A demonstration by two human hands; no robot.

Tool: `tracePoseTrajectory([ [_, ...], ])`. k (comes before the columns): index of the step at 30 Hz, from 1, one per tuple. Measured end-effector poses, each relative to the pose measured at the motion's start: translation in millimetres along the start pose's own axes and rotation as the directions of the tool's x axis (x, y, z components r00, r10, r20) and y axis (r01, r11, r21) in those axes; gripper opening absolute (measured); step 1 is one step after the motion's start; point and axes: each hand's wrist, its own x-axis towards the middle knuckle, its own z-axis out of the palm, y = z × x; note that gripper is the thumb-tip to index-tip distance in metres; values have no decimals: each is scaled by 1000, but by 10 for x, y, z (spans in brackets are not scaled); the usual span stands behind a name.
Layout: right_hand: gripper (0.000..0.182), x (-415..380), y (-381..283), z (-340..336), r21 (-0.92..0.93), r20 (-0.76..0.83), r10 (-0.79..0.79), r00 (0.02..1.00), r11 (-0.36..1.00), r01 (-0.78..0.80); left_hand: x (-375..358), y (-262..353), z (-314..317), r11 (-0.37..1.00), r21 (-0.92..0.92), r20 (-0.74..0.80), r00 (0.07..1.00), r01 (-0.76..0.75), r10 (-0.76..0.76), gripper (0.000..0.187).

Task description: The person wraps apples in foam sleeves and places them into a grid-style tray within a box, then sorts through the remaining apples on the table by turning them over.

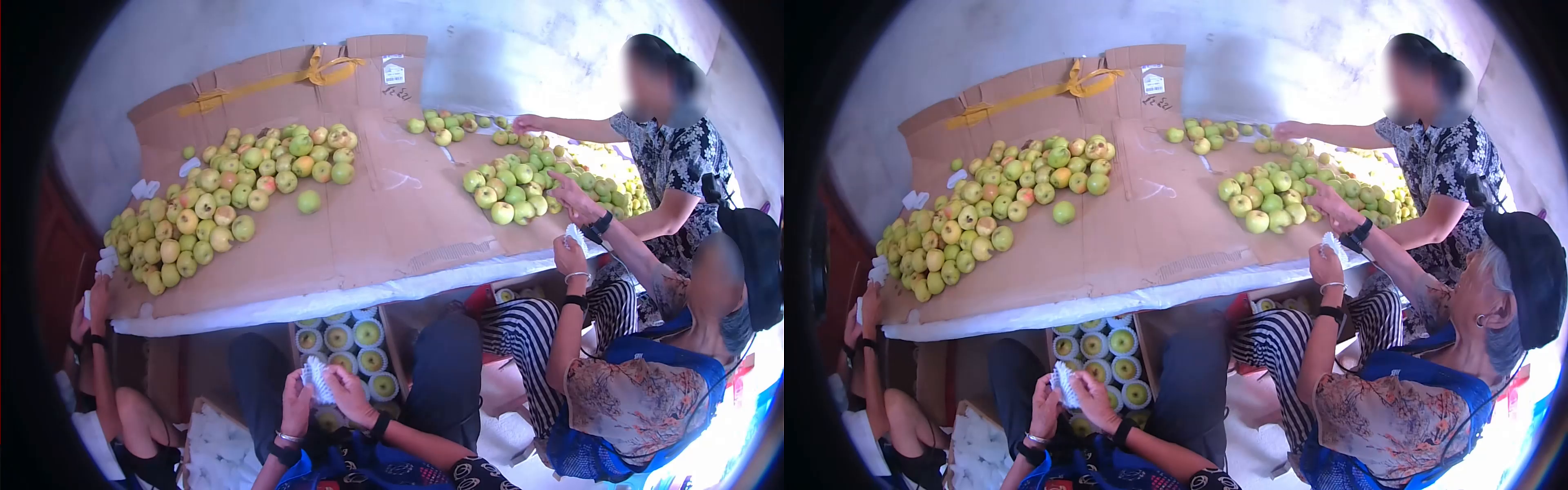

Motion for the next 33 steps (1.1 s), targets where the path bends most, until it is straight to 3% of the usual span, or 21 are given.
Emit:
tracePoseTrajectory([
  [2,18,92,45,-74,91,-1,-10,1000,996,10,-10,-41,-67,996,-60,-34,997,69,-71,26],
  [3,18,135,68,-107,176,-10,-20,1000,984,22,26,-180,-139,995,95,14,1000,-23,22,28],
  [4,17,127,20,-120,119,8,-14,1000,993,13,25,-145,-112,963,242,79,992,-120,103,31],
  [5,17,103,26,-107,119,10,-10,1000,993,8,-1,-99,-86,964,241,76,992,-116,100,31],
  [7,17,57,16,-82,-34,82,-49,995,998,52,-38,46,21,963,-160,58,976,219,-212,32],
  [8,17,59,-4,-83,-34,84,-50,995,998,53,-24,58,37,963,-160,57,976,217,-210,32],
  [10,19,52,-43,-69,132,110,92,990,986,-106,-26,74,21,972,-232,-23,999,23,-29,33],
  [14,21,112,114,-138,239,195,196,961,941,-240,20,41,-93,971,-237,-69,998,-22,6,35],
  [16,26,112,47,-99,220,62,245,968,942,-252,-3,100,-94,976,68,-181,960,-205,214,42],
  [17,26,116,14,-46,219,72,243,967,942,-254,-36,211,-53,975,70,-189,957,-210,220,42],
  [19,33,93,-50,-20,21,31,120,992,992,-121,-133,448,111,805,548,-94,939,-227,330,50],
  [21,32,50,-82,-27,-57,1,92,996,994,-92,-137,407,164,772,591,-96,929,-236,358,51],
  [23,31,39,-78,-1,-198,-43,25,999,980,-33,-108,257,137,684,658,63,928,-315,367,39],
  [24,27,68,41,12,-213,-95,-75,993,976,53,-98,215,139,731,605,69,936,-315,346,27],
  [25,27,113,65,-36,-218,-100,-78,992,974,55,-69,130,94,734,600,74,935,-319,347,27],
  [27,23,163,77,-115,-314,-92,-67,993,949,35,1,-87,-44,898,391,-63,967,-203,246,22],
  [28,23,173,71,-117,-313,-96,-66,993,949,33,5,-60,-30,990,83,-101,988,-110,118,13],
  [30,22,254,43,-116,-193,-128,-91,988,979,66,-4,-2,-58,993,-13,-143,983,-117,114,10],
  [31,22,280,22,-111,-198,-130,-94,987,978,67,-7,14,-54,986,-112,-181,978,-120,99,8],
  [33,20,279,1,-95,-255,-137,-143,980,961,104,16,-24,-100,987,-99,-186,977,-128,108,8],
])
